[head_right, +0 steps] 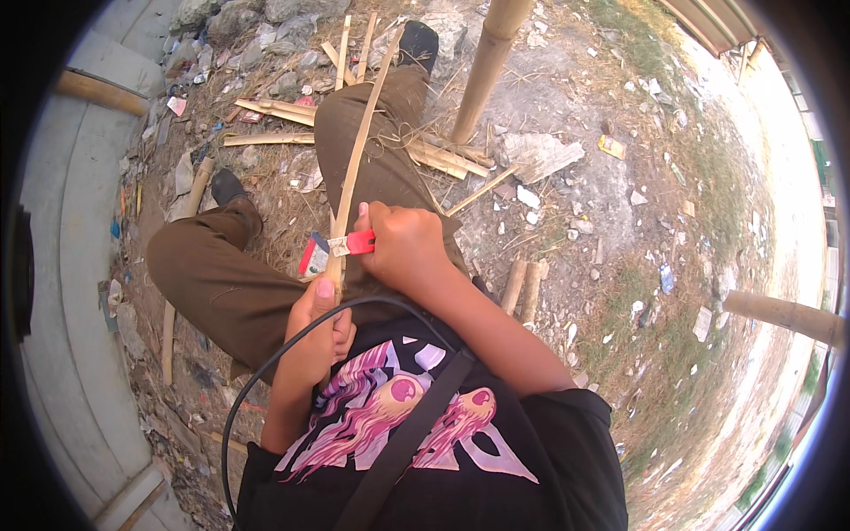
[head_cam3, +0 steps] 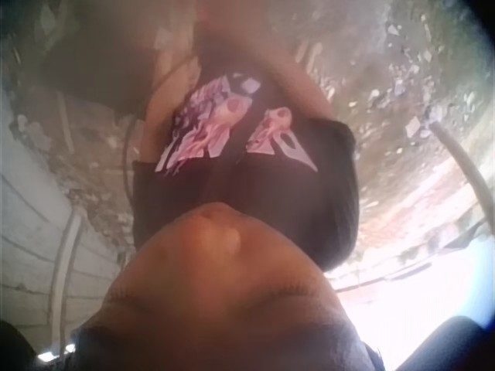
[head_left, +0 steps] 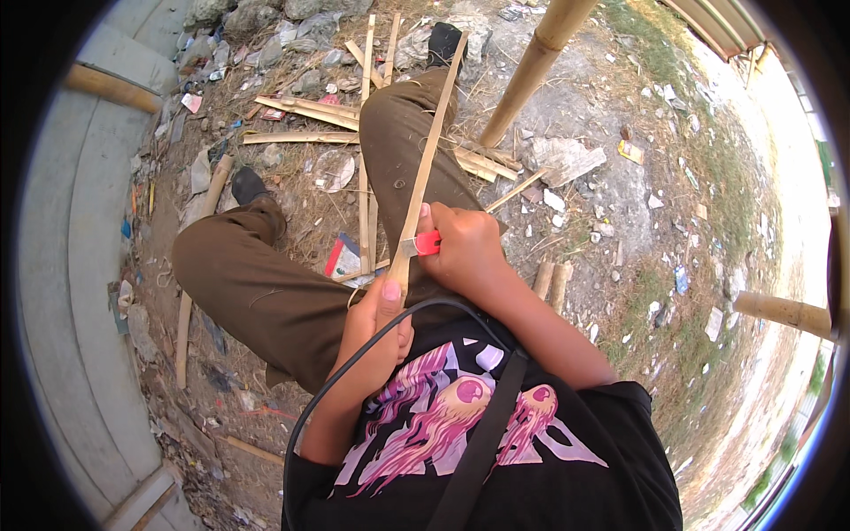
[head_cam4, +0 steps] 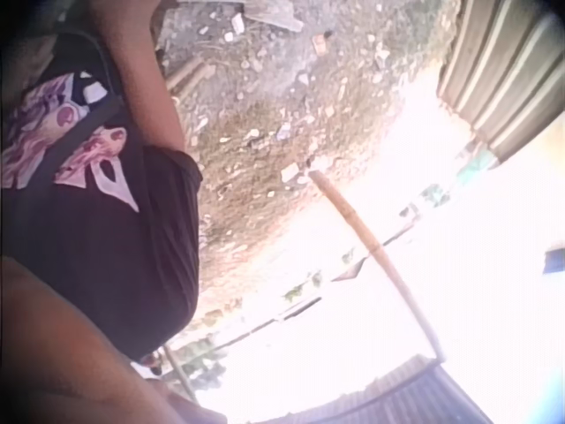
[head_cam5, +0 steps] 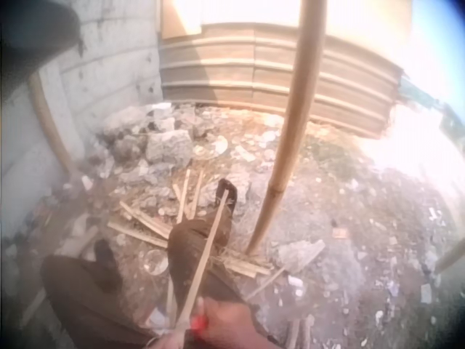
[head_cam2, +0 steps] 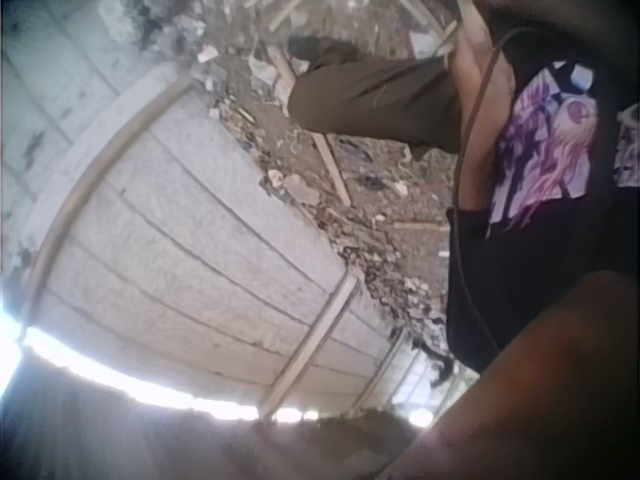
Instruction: The person sits on the ground and uses a red utility knife to shave thin strips from a piece of wood held against their leg. They repeatedly scrape the blade along the wood to create shavings, which fall to the ground.
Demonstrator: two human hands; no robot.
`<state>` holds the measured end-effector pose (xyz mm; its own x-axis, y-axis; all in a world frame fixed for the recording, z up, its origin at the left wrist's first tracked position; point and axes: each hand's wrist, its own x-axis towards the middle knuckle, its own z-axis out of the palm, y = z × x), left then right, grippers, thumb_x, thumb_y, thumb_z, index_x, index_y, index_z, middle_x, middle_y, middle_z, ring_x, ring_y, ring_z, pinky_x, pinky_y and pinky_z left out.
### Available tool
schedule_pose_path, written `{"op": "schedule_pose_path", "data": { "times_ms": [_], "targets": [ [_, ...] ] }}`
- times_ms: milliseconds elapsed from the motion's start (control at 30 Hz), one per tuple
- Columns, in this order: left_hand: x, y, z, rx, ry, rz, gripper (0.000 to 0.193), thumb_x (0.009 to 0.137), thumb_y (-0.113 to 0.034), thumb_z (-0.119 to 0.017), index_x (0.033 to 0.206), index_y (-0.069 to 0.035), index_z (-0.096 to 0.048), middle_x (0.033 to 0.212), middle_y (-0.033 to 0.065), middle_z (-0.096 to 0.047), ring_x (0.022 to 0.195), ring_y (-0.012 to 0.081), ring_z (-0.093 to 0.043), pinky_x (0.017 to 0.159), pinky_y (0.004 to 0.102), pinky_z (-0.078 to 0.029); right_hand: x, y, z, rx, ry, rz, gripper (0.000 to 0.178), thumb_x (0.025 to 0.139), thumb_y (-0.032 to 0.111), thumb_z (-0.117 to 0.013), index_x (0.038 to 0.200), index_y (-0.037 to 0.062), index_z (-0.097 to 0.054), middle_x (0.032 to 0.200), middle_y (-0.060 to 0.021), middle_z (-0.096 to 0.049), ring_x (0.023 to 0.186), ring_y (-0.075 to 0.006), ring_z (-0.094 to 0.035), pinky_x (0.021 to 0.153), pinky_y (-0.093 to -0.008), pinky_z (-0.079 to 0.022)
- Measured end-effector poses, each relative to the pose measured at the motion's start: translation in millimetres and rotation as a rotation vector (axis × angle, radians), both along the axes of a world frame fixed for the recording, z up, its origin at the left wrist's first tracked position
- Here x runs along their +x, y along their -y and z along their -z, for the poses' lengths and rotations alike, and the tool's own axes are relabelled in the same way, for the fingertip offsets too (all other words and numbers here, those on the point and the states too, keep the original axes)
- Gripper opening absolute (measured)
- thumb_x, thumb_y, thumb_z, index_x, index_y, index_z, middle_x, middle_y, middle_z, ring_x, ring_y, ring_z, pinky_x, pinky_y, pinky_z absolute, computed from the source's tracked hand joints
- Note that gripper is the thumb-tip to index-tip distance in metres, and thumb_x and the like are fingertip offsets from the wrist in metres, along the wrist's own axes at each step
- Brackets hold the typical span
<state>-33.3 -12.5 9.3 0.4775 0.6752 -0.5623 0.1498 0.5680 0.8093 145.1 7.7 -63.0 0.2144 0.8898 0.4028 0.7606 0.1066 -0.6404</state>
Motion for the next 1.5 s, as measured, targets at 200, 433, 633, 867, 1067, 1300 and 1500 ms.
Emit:
{"op": "schedule_pose_path", "data": {
  "times_ms": [200, 433, 633, 867, 1067, 1300, 1500],
  "targets": [
    [-8.7, 4.6, -2.5, -0.012, -0.021, 0.019, 0.037, 0.115, -0.042, -0.038, 0.110, -0.007, -0.047, 0.060, -0.0033, -0.035, 0.046, 0.0046, -0.033, 0.042, 0.0238, -0.026, -0.8, -3.8, -0.5, -0.003, -0.025, 0.048, 0.033, 0.099, 0.019, -0.063, 0.069, 0.0063, -0.057, 0.054, -0.0154, -0.058, 0.048, -0.0374, -0.060, 0.047, -0.0473, -0.048],
    [-28.8, 25.7, -1.2, 0.041, -0.058, 0.048, 0.033, 0.115, -0.040, -0.038, 0.114, -0.008, -0.047, 0.060, -0.0038, -0.032, 0.051, 0.0041, -0.032, 0.045, 0.0227, -0.026, 4.3, -10.6, 6.9, -0.060, -0.036, 0.087, 0.035, 0.100, 0.023, -0.061, 0.069, 0.0058, -0.061, 0.054, -0.0184, -0.058, 0.049, -0.0403, -0.061, 0.048, -0.0502, -0.049],
    [-51.5, 23.3, -26.8, -0.003, -0.218, 0.170, 0.035, 0.116, -0.035, -0.037, 0.108, -0.004, -0.050, 0.063, -0.0019, -0.040, 0.056, 0.0055, -0.040, 0.052, 0.0254, -0.036, 6.9, -22.1, 2.9, -0.077, -0.024, 0.155, 0.032, 0.096, 0.022, -0.062, 0.069, 0.0040, -0.063, 0.056, -0.0206, -0.059, 0.054, -0.0435, -0.063, 0.054, -0.0520, -0.051],
    [-79.7, 56.2, -32.4, 0.036, -0.228, 0.176, 0.042, 0.115, -0.043, -0.035, 0.102, -0.006, -0.050, 0.058, -0.0044, -0.034, 0.049, 0.0045, -0.030, 0.045, 0.0250, -0.025, 33.2, -39.7, 0.0, -0.308, -0.213, 0.207, 0.033, 0.093, 0.023, -0.060, 0.079, -0.0053, -0.070, 0.076, -0.0316, -0.066, 0.075, -0.0509, -0.066, 0.073, -0.0551, -0.054],
    [-117.5, 50.6, -28.3, -0.171, -0.268, 0.242, 0.053, 0.115, -0.045, -0.034, 0.089, -0.004, -0.053, 0.060, -0.0005, -0.042, 0.055, 0.0087, -0.040, 0.052, 0.0283, -0.031, 31.9, -45.0, -7.7, -0.472, -0.306, 0.253, 0.032, 0.092, 0.024, -0.060, 0.081, -0.0043, -0.071, 0.081, -0.0320, -0.067, 0.082, -0.0506, -0.068, 0.078, -0.0540, -0.054],
    [-108.9, 48.6, -29.9, 0.173, -0.222, 0.232, 0.050, 0.115, -0.047, -0.029, 0.085, -0.009, -0.043, 0.057, -0.0038, -0.037, 0.047, 0.0050, -0.033, 0.043, 0.0237, -0.024, 44.4, -58.4, 8.4, -0.444, -0.298, 0.271, 0.033, 0.094, 0.026, -0.061, 0.082, -0.0023, -0.071, 0.079, -0.0305, -0.067, 0.079, -0.0514, -0.066, 0.074, -0.0545, -0.053],
    [-56.0, 16.8, -3.5, 0.122, -0.100, 0.108, 0.035, 0.113, -0.040, -0.044, 0.099, -0.008, -0.048, 0.066, -0.0041, -0.038, 0.053, 0.0028, -0.032, 0.046, 0.0229, -0.025, 25.0, -19.7, -2.7, -0.174, -0.226, 0.116, 0.031, 0.095, 0.022, -0.066, 0.072, 0.0019, -0.061, 0.066, -0.0239, -0.061, 0.063, -0.0459, -0.063, 0.057, -0.0486, -0.049]
  ]
}}
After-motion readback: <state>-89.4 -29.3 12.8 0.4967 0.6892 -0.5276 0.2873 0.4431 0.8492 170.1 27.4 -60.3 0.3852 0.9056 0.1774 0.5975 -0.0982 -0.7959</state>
